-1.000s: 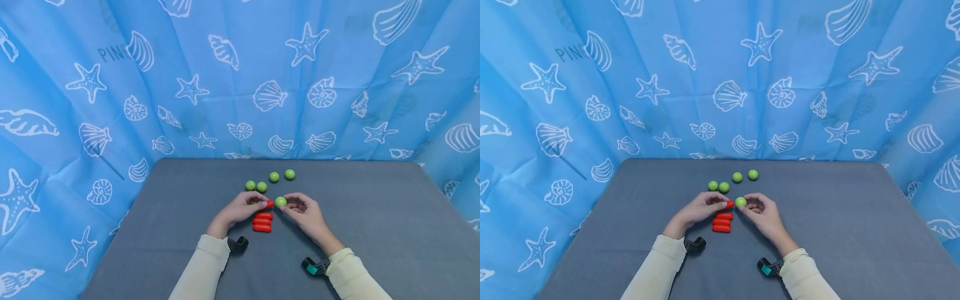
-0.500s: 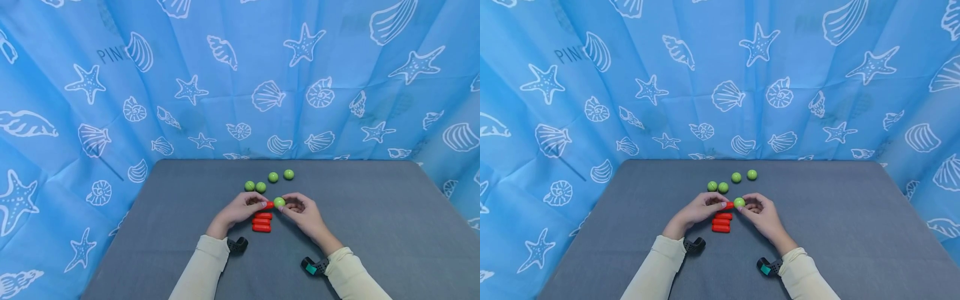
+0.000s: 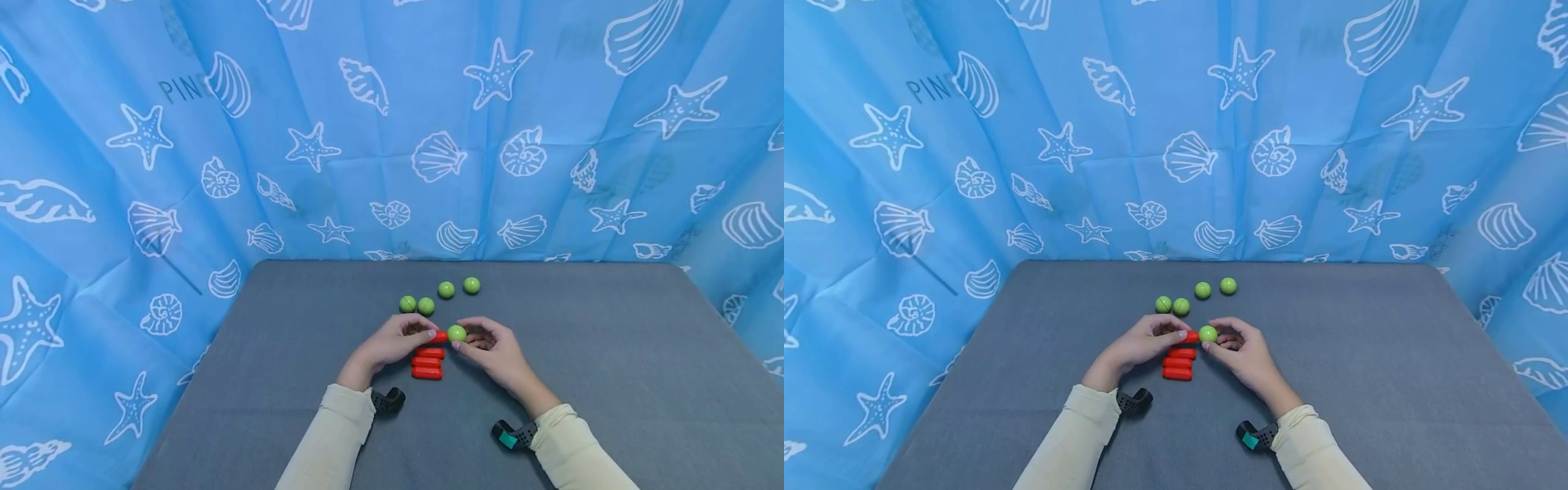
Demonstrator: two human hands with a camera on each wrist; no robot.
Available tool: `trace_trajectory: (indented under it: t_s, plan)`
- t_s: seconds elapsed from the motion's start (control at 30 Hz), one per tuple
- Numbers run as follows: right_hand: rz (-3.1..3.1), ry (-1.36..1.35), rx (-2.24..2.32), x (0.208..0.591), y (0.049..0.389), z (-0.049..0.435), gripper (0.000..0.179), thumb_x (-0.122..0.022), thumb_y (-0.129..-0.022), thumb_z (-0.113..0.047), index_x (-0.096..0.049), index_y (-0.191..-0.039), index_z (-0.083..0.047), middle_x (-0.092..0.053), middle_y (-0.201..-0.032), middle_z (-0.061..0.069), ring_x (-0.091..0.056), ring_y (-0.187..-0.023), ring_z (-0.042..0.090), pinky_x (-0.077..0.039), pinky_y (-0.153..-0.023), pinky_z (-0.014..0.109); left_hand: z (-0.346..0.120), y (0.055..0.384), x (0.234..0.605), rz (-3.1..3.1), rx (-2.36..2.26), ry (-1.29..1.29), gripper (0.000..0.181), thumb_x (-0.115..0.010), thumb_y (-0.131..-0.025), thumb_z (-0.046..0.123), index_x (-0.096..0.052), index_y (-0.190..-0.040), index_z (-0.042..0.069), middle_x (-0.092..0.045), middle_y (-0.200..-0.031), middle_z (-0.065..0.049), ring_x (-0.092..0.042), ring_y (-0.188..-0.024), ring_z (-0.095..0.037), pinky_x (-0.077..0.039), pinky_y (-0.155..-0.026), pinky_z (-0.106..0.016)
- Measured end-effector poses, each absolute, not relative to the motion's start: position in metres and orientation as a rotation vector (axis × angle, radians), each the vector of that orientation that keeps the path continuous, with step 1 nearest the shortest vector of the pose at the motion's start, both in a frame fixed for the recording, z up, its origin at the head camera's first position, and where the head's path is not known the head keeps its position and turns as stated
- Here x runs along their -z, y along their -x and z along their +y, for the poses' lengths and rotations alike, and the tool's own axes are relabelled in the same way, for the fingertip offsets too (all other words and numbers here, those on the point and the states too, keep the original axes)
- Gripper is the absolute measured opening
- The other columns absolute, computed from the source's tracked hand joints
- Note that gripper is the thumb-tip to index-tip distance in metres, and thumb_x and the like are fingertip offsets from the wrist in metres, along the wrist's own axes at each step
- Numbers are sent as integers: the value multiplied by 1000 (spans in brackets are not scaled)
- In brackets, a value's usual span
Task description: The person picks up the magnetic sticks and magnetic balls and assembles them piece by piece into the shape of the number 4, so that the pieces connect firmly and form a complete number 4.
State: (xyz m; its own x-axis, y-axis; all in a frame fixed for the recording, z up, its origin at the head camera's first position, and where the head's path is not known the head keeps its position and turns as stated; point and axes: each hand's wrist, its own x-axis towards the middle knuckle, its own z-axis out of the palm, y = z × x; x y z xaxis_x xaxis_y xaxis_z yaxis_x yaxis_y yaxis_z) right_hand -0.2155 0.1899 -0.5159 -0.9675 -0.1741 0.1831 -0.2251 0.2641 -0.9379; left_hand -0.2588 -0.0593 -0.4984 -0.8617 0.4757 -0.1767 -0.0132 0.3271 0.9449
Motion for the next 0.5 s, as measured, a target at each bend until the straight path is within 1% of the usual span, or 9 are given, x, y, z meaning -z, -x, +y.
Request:
trace_trajectory:
  t_s: [0.2,0.37,0.5]
  plan:
    - [-2443,-383,-1861,515,216,191,39,-81,-95,-11,-69,-130,0,-71,-122,20,-69,-97,9,-58,-85,19,-59,258,497,2161,-1577,-412,22,-74,-102,32,-76,-120,20,-70,-108,-3,-61,-92,-19,-51,-80,-32]
    - [-2428,-380,-1889,515,217,192,37,-80,-95,-9,-69,-129,0,-71,-122,22,-69,-96,8,-58,-84,19,-59,260,497,2169,-1580,-417,24,-75,-101,34,-76,-120,20,-71,-109,-2,-62,-92,-18,-52,-80,-31]
    - [-2426,-360,-1912,515,217,192,37,-80,-96,-9,-69,-130,0,-70,-122,23,-69,-96,7,-58,-84,19,-60,262,497,2168,-1594,-412,29,-75,-101,35,-76,-123,16,-72,-111,-2,-64,-94,-19,-53,-81,-30]
